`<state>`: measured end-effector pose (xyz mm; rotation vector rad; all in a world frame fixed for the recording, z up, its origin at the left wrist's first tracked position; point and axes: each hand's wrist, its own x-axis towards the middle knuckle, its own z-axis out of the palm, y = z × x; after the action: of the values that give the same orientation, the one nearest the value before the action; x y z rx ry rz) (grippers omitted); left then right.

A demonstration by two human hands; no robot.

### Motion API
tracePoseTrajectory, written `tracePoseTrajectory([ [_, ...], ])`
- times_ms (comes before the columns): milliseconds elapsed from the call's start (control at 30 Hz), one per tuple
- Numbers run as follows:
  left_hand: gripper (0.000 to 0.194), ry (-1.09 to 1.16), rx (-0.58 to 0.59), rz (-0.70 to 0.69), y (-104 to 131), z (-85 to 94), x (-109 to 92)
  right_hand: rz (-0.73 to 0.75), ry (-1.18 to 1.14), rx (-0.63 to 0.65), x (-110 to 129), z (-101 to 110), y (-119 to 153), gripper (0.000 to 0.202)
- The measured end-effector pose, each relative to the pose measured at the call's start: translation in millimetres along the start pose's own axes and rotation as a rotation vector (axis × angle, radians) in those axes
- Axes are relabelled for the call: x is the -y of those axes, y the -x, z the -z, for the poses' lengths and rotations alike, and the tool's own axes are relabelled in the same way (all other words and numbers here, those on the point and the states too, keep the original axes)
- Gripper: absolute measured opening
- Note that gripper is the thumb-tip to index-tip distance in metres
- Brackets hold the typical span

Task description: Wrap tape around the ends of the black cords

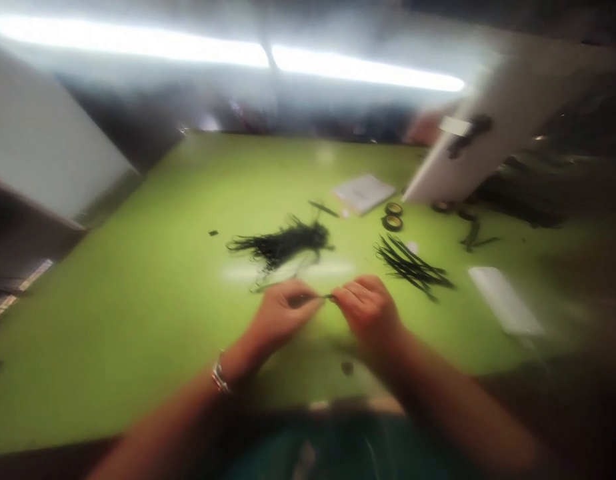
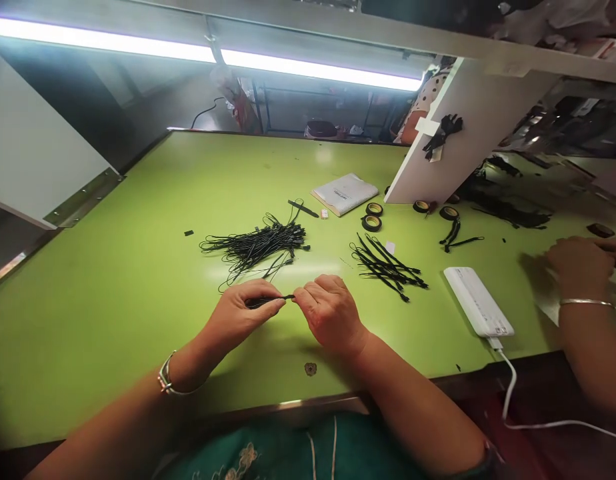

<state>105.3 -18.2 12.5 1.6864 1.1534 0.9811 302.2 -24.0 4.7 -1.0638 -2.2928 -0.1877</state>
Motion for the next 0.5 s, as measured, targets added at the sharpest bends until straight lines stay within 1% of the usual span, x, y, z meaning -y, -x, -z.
tracePoseTrajectory([
  [67, 0.012, -0.097, -0.054, -0.115, 2, -3.1, 4, -0.025, -0.062, 0.034, 2, -1, -1, 0.015],
  [100, 0.012, -0.148, -0.058, -0.171, 2, -4.2, 7, -0.057, -0.119, 0.069, 3, 0, -3, 0.015],
  [167, 0.012, -0.251, -0.030, -0.273, 4, -5.7, 12, -0.152, -0.264, 0.188, 5, 3, -6, 0.014],
  [233, 0.013, -0.335, 0.012, -0.361, 5, -6.4, 17, -0.246, -0.398, 0.344, 5, 7, -9, 0.015],
  [300, 0.015, -0.360, 0.040, -0.413, 4, -6.2, 20, -0.306, -0.493, 0.461, 3, 11, -12, 0.019],
  [333, 0.017, -0.351, 0.047, -0.418, 3, -5.8, 21, -0.329, -0.530, 0.488, 1, 12, -12, 0.020],
  [367, 0.025, -0.333, 0.050, -0.406, 2, -5.2, 21, -0.356, -0.563, 0.492, -1, 14, -12, 0.022],
  [433, 0.046, -0.293, 0.047, -0.348, 0, -3.4, 20, -0.404, -0.597, 0.458, -3, 15, -12, 0.026],
  [467, 0.052, -0.281, 0.040, -0.318, -1, -2.3, 18, -0.416, -0.586, 0.423, -4, 16, -11, 0.026],
  [500, 0.052, -0.271, 0.032, -0.294, -2, -1.0, 17, -0.416, -0.560, 0.379, -4, 16, -10, 0.026],
])
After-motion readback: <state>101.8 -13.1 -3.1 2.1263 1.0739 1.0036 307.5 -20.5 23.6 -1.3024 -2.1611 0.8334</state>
